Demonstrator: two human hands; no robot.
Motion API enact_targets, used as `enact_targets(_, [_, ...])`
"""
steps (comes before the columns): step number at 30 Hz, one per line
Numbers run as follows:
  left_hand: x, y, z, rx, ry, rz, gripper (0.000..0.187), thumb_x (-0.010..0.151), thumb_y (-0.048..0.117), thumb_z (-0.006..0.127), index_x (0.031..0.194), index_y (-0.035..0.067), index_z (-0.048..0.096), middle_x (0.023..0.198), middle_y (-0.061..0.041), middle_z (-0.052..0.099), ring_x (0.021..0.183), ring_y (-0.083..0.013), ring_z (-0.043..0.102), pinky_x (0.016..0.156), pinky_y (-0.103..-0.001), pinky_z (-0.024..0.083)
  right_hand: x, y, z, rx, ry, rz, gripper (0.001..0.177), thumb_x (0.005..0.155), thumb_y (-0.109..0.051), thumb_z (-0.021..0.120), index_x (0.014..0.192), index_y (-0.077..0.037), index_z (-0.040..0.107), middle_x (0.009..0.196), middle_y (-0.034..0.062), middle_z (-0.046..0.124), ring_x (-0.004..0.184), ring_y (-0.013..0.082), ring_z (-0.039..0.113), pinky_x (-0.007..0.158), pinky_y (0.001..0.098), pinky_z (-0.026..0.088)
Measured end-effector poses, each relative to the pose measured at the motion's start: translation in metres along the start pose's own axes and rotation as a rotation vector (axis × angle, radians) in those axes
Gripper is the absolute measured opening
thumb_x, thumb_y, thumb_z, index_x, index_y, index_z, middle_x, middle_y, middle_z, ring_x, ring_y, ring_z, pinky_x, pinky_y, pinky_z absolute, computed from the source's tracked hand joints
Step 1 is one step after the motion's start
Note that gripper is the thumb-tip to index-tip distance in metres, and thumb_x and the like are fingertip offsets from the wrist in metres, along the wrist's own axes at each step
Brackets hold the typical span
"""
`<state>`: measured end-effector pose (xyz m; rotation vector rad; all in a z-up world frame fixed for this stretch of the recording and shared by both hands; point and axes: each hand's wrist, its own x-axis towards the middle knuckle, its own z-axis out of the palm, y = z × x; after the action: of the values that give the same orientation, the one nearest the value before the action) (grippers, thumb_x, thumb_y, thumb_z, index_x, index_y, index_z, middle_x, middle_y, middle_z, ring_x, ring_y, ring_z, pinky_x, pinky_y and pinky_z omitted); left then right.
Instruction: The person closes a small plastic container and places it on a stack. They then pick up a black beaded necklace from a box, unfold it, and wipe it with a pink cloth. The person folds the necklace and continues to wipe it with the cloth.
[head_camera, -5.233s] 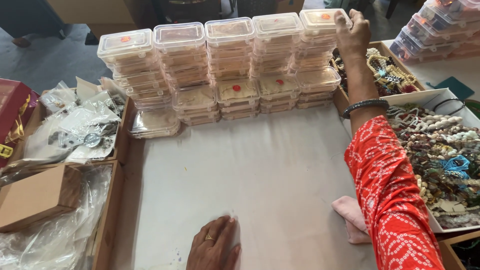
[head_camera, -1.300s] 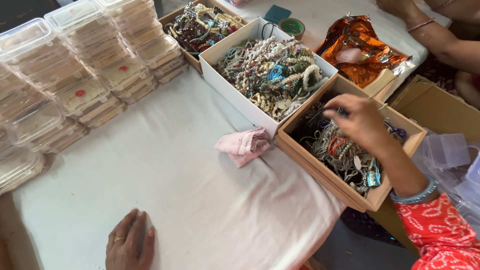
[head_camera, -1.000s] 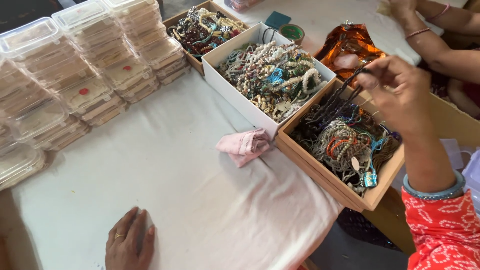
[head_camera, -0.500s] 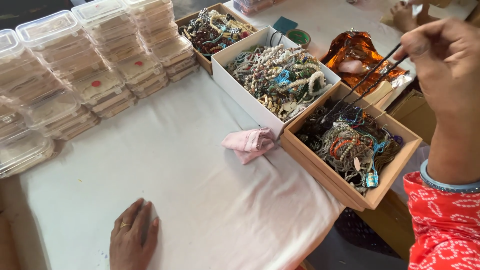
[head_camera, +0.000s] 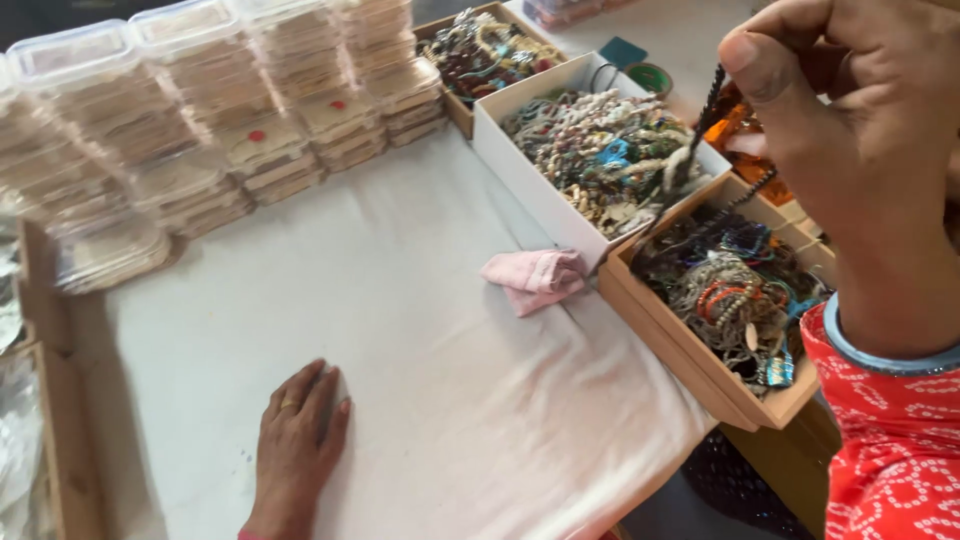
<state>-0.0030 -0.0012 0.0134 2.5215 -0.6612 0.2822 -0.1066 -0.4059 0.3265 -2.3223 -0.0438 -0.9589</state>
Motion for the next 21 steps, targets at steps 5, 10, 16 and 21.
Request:
enact_targets(5, [-0.001, -0.003, 0.001, -0.009, 0.025, 0.022, 0.042, 0.090, 0.025, 0.065, 0.128, 0.006, 0.068, 0.140, -0.011, 0.061, 0.129, -0.0322, 0.055, 0.107, -0.044, 0.045, 0.013, -0.040, 0.051, -0.174, -0.185, -0.349, 0.016, 0.105, -0.013, 0.075, 0.102, 0.002, 0.071, 0.080, 0.0089, 0.067, 0.068, 0.0144, 0.066, 0.061, 0.0280, 0.050])
enact_targets(10, [-0.002, -0.001, 0.002, -0.043, 0.022, 0.016, 0.042, 0.090, 0.023, 0.066, 0.128, 0.005, 0.068, 0.140, -0.012, 0.062, 0.128, -0.0327, 0.056, 0.105, -0.044, 0.045, 0.000, -0.060, 0.100, 0.013, -0.411, -0.265, 0.018, 0.102, -0.020, 0.072, 0.107, -0.003, 0.071, 0.076, 0.0070, 0.071, 0.063, 0.0132, 0.071, 0.059, 0.0296, 0.054])
enact_targets(16, [-0.004, -0.002, 0.000, -0.064, 0.032, 0.034, 0.046, 0.090, 0.023, 0.067, 0.131, 0.003, 0.064, 0.141, -0.014, 0.060, 0.129, -0.0334, 0.055, 0.105, -0.045, 0.045, -0.011, -0.042, 0.125, 0.168, -0.662, -0.601, 0.037, 0.099, -0.021, 0.067, 0.128, 0.002, 0.064, 0.112, 0.0189, 0.070, 0.095, 0.0269, 0.074, 0.074, 0.0366, 0.061])
enact_targets(21, [-0.003, 0.000, -0.003, -0.088, 0.026, 0.081, 0.045, 0.090, 0.021, 0.069, 0.130, 0.002, 0.064, 0.141, -0.013, 0.060, 0.129, -0.0321, 0.055, 0.106, -0.045, 0.045, -0.024, 0.024, 0.099, -0.187, -0.745, -0.331, 0.031, 0.095, -0.023, 0.066, 0.119, -0.005, 0.070, 0.101, 0.0115, 0.072, 0.080, 0.0252, 0.073, 0.068, 0.0383, 0.058])
